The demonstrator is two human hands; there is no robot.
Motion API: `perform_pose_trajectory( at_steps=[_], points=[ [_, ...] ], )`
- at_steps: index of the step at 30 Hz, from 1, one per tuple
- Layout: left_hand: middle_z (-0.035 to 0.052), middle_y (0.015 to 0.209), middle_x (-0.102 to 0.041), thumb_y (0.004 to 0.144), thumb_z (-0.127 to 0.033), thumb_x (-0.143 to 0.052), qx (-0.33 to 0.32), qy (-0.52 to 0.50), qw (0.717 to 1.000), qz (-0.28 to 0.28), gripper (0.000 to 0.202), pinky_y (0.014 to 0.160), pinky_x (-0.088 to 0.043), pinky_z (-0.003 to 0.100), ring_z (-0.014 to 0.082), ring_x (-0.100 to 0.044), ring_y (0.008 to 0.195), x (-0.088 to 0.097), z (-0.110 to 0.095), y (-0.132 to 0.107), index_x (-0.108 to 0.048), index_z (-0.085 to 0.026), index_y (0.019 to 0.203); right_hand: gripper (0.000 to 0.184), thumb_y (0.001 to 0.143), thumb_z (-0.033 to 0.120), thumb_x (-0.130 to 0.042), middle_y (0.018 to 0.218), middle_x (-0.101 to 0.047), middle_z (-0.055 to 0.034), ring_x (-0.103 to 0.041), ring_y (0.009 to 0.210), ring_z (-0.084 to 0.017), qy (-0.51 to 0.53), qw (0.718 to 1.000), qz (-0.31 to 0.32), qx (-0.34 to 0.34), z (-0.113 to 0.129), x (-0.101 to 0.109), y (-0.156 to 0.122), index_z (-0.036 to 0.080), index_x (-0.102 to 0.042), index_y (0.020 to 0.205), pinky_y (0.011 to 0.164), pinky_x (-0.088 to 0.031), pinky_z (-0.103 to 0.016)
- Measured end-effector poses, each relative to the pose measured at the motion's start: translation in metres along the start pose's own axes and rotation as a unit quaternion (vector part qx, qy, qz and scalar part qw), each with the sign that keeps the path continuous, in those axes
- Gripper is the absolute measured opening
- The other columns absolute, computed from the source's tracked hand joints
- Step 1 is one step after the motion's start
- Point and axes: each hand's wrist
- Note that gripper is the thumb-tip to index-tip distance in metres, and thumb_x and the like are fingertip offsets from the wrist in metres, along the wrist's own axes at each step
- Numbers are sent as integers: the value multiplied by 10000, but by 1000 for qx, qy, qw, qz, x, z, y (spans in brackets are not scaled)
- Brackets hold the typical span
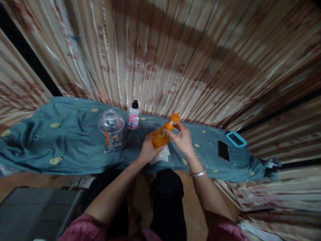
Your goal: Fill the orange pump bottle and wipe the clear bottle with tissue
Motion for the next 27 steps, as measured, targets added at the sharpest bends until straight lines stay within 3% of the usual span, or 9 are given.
perform_pose_trajectory(
  at_steps=[3, 6, 10, 15, 27],
  points=[
    [106, 1144, -716, 641, -307, -901, -4, -7, 1000, -3, 653, 1015, -559, 513, 322, -695, 1116, 0, 0, 0, -595, -192, 1207, 544, 724, 610, -843, 1095, -754, -59, -701, 1068, -295, 11, 1000, 7, -6, 4, 2, -2, 246, -670, 1089, 1066, -482, -472],
    [108, 1169, -715, 648, -309, -898, -6, -4, 1000, -3, 646, 1027, -555, 512, 318, -692, 1126, 1, -1, 0, -604, -193, 1211, 707, 719, 687, -815, 1273, -727, -66, -677, 1199, -275, 54, 996, 67, 9, 6, 11, 2, 266, -640, 1260, 1110, -486, -438],
    [119, 1188, -717, 649, -313, -897, -3, 3, 1000, -2, 636, 1031, -551, 524, 325, -690, 1137, 1, -5, 0, -610, -185, 1202, 597, 804, 722, -727, 1336, -722, -60, -652, 1284, -275, 90, 987, 133, 20, 2, 19, 8, 284, -713, 1208, 1151, -469, -448],
    [127, 1196, -716, 649, -302, -896, 0, 2, 1000, 2, 646, 1024, -553, 526, 327, -691, 1130, 1, -5, 0, -605, -178, 1212, 564, 862, 647, -732, 1327, -719, -107, -660, 1262, -277, 110, 987, 113, 25, -8, 12, 7, 205, -701, 1210, 1155, -446, -547],
    [118, 1189, -725, 660, -293, -893, -20, -12, 1000, 1, 626, 1003, -564, 503, 317, -695, 1113, 2, -2, 0, -615, -189, 1211, 476, 912, 564, -722, 1254, -726, -94, -674, 1213, -259, 134, 985, 107, 26, -8, 3, 3, 188, -687, 1201, 1126, -469, -545]
  ],
)
Point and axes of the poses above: each hand's wrist, its own y-axis towards the middle knuckle, its own x-axis out of the back of the hand, z = x × y
